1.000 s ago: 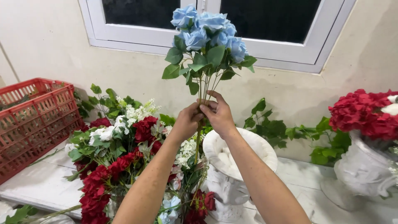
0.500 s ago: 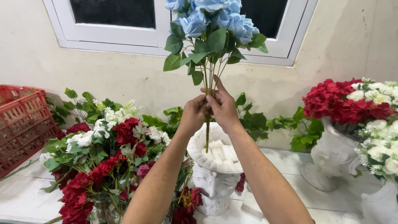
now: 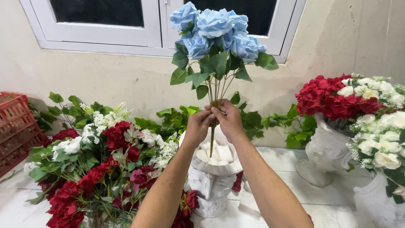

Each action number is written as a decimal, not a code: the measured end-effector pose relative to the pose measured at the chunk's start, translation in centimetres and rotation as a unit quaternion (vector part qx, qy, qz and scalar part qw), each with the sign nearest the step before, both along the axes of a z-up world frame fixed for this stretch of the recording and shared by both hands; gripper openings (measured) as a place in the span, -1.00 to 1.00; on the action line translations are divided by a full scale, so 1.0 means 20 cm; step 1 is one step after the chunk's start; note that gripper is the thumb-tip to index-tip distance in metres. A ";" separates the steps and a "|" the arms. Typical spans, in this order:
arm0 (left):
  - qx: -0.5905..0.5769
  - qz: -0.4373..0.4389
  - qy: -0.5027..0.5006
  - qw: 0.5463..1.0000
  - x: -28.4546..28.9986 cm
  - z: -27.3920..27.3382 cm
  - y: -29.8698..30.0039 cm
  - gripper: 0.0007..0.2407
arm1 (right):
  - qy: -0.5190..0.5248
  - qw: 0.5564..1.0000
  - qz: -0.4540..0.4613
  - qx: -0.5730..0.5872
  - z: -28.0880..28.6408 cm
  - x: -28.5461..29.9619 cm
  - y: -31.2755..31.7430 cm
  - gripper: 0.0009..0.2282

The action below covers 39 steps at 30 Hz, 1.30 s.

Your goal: The person prepares a floral arrangement by filling a white decorative vase with rectangular floral foam blocks and then inserting a bunch of artificial blue roses into the foam.

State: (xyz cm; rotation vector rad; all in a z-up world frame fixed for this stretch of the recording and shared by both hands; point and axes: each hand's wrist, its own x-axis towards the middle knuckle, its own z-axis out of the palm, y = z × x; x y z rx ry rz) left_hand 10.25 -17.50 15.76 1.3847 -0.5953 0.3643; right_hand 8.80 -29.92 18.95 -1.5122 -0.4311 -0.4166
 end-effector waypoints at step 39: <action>0.064 -0.034 0.051 0.996 0.07 -0.16 -0.13 -0.69 | -0.067 0.996 -0.018 0.058 -0.21 0.09 -0.15 -0.93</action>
